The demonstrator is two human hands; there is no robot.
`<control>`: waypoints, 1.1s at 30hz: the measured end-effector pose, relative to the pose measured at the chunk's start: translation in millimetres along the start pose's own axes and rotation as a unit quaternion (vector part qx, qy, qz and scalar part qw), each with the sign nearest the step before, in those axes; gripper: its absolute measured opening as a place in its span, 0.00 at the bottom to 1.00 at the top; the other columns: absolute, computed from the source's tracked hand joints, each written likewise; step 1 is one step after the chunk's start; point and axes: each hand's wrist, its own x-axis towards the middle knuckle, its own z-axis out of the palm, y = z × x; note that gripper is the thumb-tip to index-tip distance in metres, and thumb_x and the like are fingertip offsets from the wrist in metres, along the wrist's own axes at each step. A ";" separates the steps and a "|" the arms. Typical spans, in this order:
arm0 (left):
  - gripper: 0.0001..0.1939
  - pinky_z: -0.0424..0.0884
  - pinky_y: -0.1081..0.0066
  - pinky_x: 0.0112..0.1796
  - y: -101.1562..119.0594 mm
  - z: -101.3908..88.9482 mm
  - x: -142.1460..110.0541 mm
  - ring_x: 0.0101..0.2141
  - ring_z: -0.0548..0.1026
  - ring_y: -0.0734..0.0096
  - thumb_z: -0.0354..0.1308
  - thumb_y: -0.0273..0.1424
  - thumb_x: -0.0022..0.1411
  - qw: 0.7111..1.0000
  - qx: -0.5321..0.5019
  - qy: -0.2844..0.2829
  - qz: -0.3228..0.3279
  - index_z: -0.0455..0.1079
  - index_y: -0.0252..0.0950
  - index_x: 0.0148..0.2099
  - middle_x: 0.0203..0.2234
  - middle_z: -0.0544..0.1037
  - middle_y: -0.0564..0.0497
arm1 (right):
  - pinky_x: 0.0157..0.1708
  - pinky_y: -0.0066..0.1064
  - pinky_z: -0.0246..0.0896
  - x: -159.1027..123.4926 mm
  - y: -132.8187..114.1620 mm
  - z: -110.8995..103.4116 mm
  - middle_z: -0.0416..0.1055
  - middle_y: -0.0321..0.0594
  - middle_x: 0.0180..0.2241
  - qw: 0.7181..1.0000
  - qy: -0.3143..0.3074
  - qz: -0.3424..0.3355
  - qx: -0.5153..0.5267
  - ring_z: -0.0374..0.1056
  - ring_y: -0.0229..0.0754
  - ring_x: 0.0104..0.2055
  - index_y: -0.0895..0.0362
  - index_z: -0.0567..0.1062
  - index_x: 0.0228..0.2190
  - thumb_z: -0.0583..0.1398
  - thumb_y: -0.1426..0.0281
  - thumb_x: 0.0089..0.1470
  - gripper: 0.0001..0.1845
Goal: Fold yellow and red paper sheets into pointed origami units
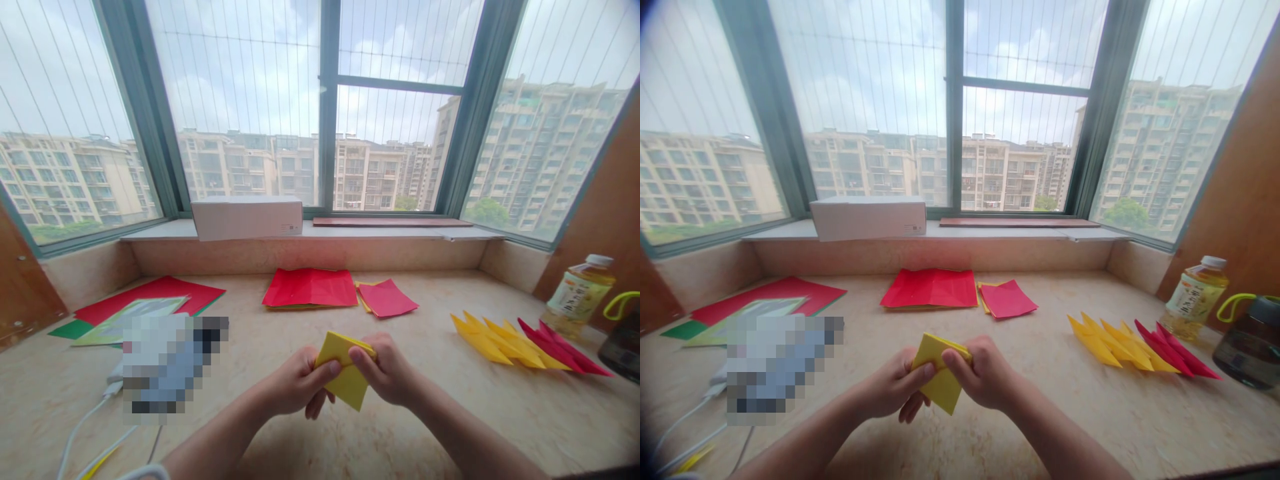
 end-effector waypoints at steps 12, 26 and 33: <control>0.34 0.56 0.80 0.13 2.3 -1.6 -2.5 0.12 0.64 0.79 0.52 0.63 0.53 0.997 0.039 -0.005 -0.067 0.65 0.34 0.26 0.13 0.66 0.56 | 0.20 0.24 0.42 3.3 -1.3 1.1 0.51 0.29 0.16 1.000 -0.017 0.007 -0.011 0.48 0.30 0.19 0.57 0.59 0.18 0.50 0.56 0.64 0.26; 0.34 0.52 0.79 0.15 -7.5 5.7 3.8 0.11 0.62 0.79 0.46 0.61 0.60 0.998 0.044 0.037 -0.007 0.67 0.33 0.26 0.09 0.64 0.56 | 0.21 0.24 0.48 4.4 0.8 3.0 0.61 0.33 0.20 0.996 0.018 0.056 0.066 0.54 0.32 0.22 0.59 0.66 0.22 0.50 0.50 0.63 0.28; 0.31 0.59 0.76 0.18 -3.6 5.1 15.6 0.17 0.69 0.75 0.48 0.56 0.63 0.980 0.047 0.176 0.083 0.71 0.30 0.31 0.18 0.73 0.49 | 0.18 0.25 0.57 9.9 8.8 12.0 0.68 0.37 0.24 0.984 0.001 0.097 0.151 0.62 0.34 0.19 0.59 0.70 0.31 0.51 0.50 0.62 0.25</control>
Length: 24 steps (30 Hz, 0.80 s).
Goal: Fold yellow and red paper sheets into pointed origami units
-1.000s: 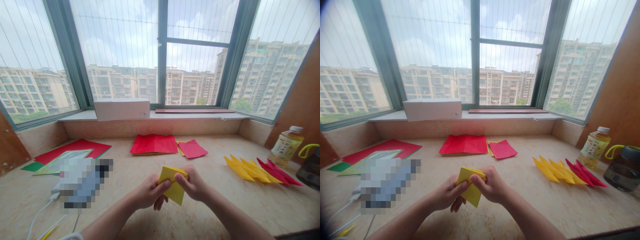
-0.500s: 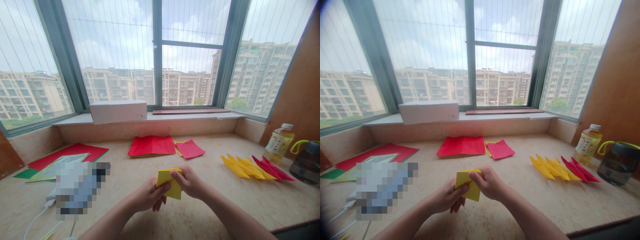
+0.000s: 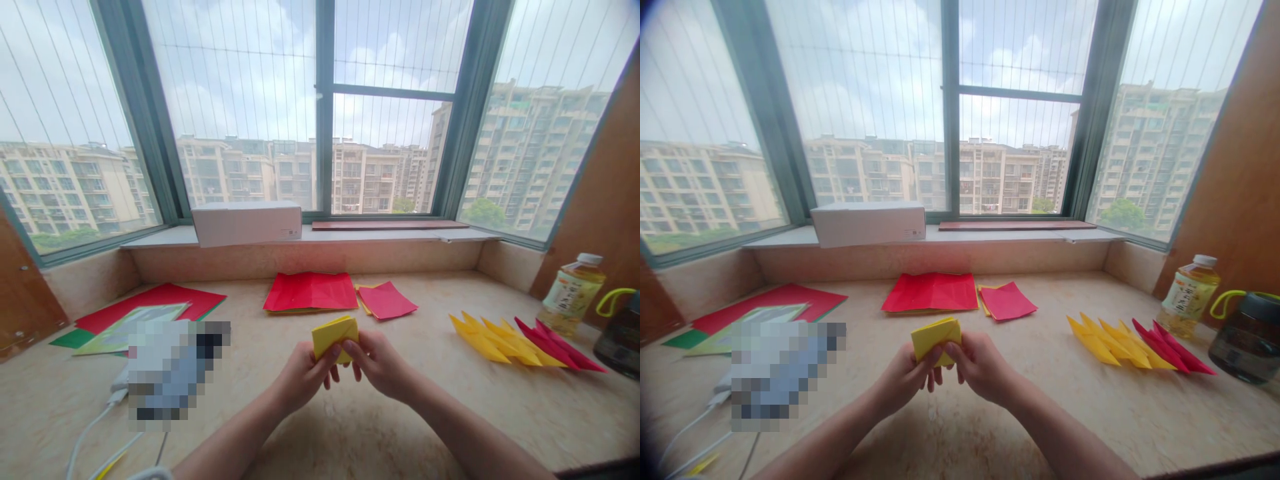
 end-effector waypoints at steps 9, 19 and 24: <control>0.16 0.67 0.72 0.34 10.2 -14.1 -1.3 0.35 0.74 0.66 0.57 0.41 0.63 0.971 0.206 0.103 0.068 0.70 0.36 0.47 0.38 0.77 0.47 | 0.24 0.27 0.47 -4.5 -0.1 -18.4 0.69 0.36 0.22 0.956 -0.052 -0.033 -0.288 0.58 0.35 0.23 0.57 0.71 0.26 0.54 0.65 0.63 0.15; 0.13 0.59 0.76 0.22 16.4 -3.7 -7.8 0.20 0.66 0.75 0.46 0.41 0.68 0.992 0.121 0.028 0.024 0.63 0.37 0.39 0.21 0.67 0.57 | 0.25 0.24 0.52 -6.9 -3.5 1.5 0.68 0.35 0.27 0.989 -0.079 0.017 -0.124 0.60 0.35 0.27 0.59 0.71 0.35 0.53 0.53 0.63 0.21; 0.19 0.62 0.78 0.23 15.0 -2.4 -5.8 0.23 0.68 0.75 0.47 0.47 0.67 0.998 0.056 0.020 0.000 0.62 0.36 0.37 0.24 0.69 0.54 | 0.26 0.24 0.56 -7.2 -0.2 3.4 0.70 0.38 0.30 0.996 -0.074 0.048 -0.033 0.65 0.37 0.29 0.60 0.71 0.37 0.54 0.48 0.60 0.25</control>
